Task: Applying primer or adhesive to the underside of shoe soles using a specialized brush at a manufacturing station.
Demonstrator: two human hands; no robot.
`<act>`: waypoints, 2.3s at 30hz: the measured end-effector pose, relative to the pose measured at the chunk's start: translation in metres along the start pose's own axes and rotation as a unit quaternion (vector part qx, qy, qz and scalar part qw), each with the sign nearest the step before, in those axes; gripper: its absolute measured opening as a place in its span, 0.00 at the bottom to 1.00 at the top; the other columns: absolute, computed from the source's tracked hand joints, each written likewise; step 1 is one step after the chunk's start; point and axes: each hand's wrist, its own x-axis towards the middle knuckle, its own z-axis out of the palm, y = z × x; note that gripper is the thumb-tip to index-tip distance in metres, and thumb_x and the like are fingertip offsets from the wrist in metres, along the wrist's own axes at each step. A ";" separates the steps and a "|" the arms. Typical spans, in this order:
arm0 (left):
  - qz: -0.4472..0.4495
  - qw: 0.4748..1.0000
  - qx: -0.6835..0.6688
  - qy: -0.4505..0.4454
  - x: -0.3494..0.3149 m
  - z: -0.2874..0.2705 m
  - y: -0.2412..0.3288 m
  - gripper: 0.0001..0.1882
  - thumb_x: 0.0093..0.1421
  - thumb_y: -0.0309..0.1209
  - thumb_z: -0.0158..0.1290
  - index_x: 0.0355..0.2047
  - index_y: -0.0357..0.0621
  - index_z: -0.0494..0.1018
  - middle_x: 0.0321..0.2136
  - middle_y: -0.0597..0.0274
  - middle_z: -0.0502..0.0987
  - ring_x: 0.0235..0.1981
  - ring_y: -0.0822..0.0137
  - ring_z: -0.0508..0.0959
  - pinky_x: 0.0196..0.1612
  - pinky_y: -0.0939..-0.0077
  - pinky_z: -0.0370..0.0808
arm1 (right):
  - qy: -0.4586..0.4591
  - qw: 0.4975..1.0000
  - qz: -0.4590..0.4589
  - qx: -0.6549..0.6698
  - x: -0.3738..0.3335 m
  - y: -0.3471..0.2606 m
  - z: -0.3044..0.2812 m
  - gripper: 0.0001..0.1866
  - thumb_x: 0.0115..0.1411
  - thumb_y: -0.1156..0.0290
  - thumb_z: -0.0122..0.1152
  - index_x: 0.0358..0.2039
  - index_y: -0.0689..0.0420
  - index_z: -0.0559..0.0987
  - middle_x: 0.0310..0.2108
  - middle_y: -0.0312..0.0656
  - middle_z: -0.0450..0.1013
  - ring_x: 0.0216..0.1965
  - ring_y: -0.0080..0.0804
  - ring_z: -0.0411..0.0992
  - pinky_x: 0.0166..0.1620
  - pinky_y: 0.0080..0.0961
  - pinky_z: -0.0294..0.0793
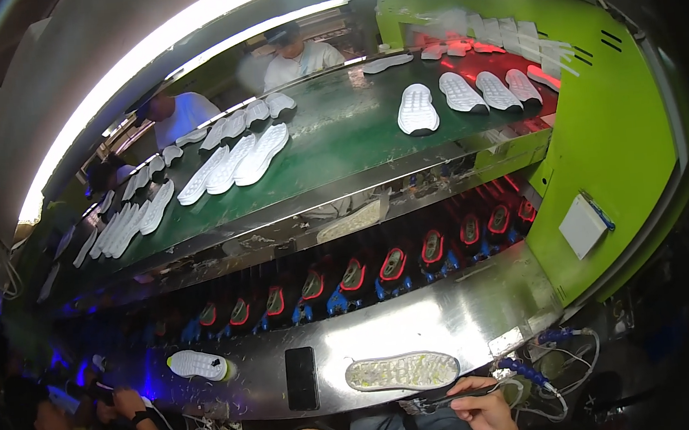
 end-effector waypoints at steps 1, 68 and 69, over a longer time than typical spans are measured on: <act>0.008 1.000 -0.007 -0.004 0.005 -0.003 0.009 0.22 0.69 0.41 0.42 0.20 0.41 0.68 0.30 0.51 0.73 0.30 0.59 0.73 0.36 0.62 0.73 | -0.012 0.999 -0.013 -0.046 0.001 -0.001 0.003 0.12 0.44 0.88 0.65 0.32 0.72 0.79 0.19 0.45 0.71 0.17 0.27 0.67 0.21 0.20 0.62; -0.726 0.637 -0.209 0.153 -0.108 -0.140 0.008 0.31 0.66 0.40 0.42 0.56 0.20 0.62 0.43 0.35 0.77 0.37 0.50 0.82 0.44 0.62 0.80 | -0.457 0.844 -0.156 -0.234 -0.025 0.037 0.057 0.15 0.52 0.83 0.65 0.42 0.62 0.81 0.36 0.49 0.76 0.33 0.40 0.78 0.34 0.23 0.75; -0.691 0.685 -0.114 0.200 -0.099 -0.128 0.008 0.32 0.64 0.40 0.42 0.57 0.19 0.60 0.46 0.33 0.75 0.40 0.45 0.81 0.44 0.56 0.80 | -0.480 0.847 -0.122 -0.190 -0.019 0.041 0.045 0.12 0.54 0.82 0.64 0.41 0.63 0.81 0.37 0.49 0.76 0.34 0.40 0.78 0.34 0.24 0.75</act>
